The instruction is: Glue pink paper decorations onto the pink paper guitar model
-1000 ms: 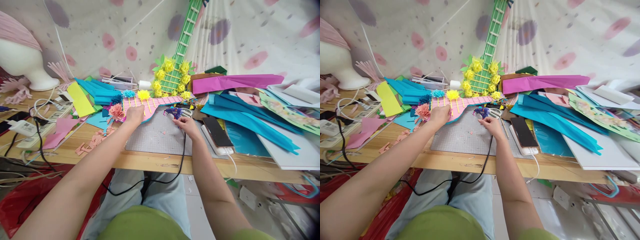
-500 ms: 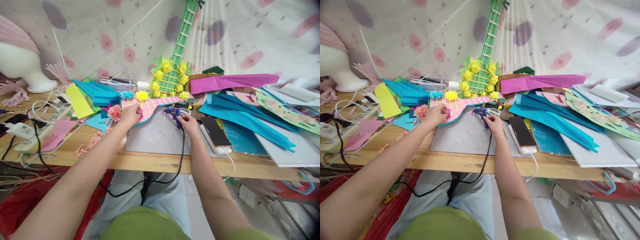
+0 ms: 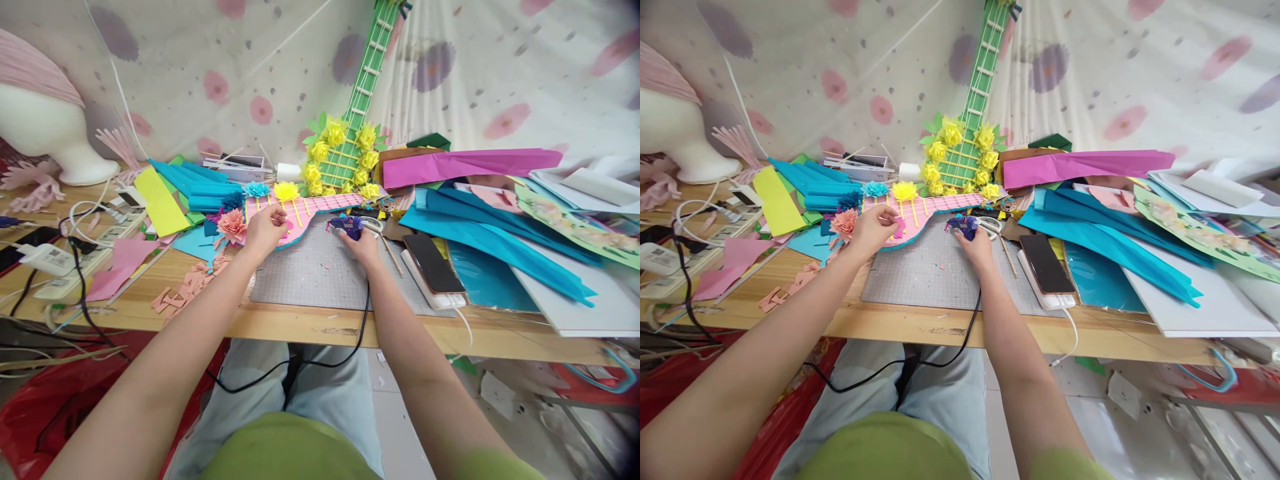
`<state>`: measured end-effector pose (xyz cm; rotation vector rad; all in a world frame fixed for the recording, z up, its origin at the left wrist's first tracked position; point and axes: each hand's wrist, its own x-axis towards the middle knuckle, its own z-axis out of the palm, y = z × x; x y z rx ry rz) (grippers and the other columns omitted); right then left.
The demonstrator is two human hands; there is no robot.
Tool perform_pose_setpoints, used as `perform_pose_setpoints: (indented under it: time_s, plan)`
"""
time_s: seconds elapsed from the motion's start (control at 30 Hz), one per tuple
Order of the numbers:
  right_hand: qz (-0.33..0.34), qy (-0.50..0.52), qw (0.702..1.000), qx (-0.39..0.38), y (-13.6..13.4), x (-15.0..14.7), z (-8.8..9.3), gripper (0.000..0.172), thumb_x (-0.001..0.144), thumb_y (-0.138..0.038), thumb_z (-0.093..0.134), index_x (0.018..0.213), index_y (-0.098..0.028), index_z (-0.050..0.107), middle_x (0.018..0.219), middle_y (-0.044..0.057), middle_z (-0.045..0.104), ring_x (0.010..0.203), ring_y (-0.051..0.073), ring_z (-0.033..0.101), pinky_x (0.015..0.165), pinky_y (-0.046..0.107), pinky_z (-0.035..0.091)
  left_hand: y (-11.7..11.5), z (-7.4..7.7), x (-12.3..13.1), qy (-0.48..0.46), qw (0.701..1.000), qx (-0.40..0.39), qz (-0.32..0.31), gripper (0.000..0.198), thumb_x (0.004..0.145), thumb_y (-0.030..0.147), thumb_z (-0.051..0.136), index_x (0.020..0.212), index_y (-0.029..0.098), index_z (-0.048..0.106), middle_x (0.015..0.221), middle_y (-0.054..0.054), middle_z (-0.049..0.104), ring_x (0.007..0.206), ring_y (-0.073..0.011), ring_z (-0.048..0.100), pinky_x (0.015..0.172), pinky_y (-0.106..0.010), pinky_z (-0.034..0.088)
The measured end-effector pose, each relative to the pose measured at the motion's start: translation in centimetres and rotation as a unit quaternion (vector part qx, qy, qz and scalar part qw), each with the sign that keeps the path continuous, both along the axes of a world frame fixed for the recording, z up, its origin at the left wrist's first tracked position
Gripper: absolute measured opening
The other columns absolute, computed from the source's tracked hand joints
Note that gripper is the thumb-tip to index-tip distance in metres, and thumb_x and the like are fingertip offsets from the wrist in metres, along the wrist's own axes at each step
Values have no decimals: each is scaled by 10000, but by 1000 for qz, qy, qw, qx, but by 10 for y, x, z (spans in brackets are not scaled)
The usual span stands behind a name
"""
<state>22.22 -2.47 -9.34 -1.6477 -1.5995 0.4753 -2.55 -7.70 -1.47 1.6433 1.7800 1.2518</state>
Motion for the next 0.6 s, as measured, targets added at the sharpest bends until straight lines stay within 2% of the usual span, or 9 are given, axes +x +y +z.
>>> perform_pose_setpoints:
  time_s: [0.1,0.2,0.3,0.37,0.43,0.53,0.6]
  plan:
    - [-24,-7,999,-43,1,-1,0,391,715,-492,637,894,-145,656,863,142,680,880,305,627,791,415,460,-9,-10,21,-71,997,25,-12,183,613,72,639,749,188,595,665,30,617,593,-116,592,599,-242,459]
    - [-40,-3,998,-57,-1,0,1,366,720,-493,633,848,-151,652,834,135,683,856,305,638,774,407,463,-18,-27,41,-117,992,39,-35,172,627,69,632,746,189,598,649,31,611,583,-109,584,606,-242,470]
    - [-42,98,993,-50,-6,3,5,390,698,-529,634,826,-161,630,774,102,673,757,251,636,684,357,476,-22,-48,54,-164,985,42,-26,182,626,55,616,749,189,604,662,32,619,588,-102,586,627,-243,481]
    - [-2,209,977,-44,-13,5,11,417,671,-560,639,822,-172,612,758,76,666,654,185,605,592,304,460,-23,-63,58,-207,978,34,8,161,628,72,623,743,184,603,669,26,625,593,-101,587,635,-245,486]
    - [65,284,956,-45,-23,8,19,430,644,-575,660,800,-178,608,742,51,655,571,125,546,525,260,421,-22,-76,60,-237,970,32,37,144,631,92,630,743,179,600,673,18,628,599,-103,588,641,-249,491]
    - [168,271,942,-104,-38,14,31,434,638,-580,684,730,-160,630,596,6,571,498,82,455,472,231,358,-21,-87,59,-258,964,48,52,149,635,107,628,762,178,598,685,11,629,609,-109,590,640,-254,501]
    - [208,231,938,-151,-43,17,34,446,644,-593,682,690,-151,639,520,-15,505,473,76,423,458,230,332,-22,-89,58,-254,962,76,62,149,647,119,619,781,182,595,711,4,631,632,-115,597,632,-255,509]
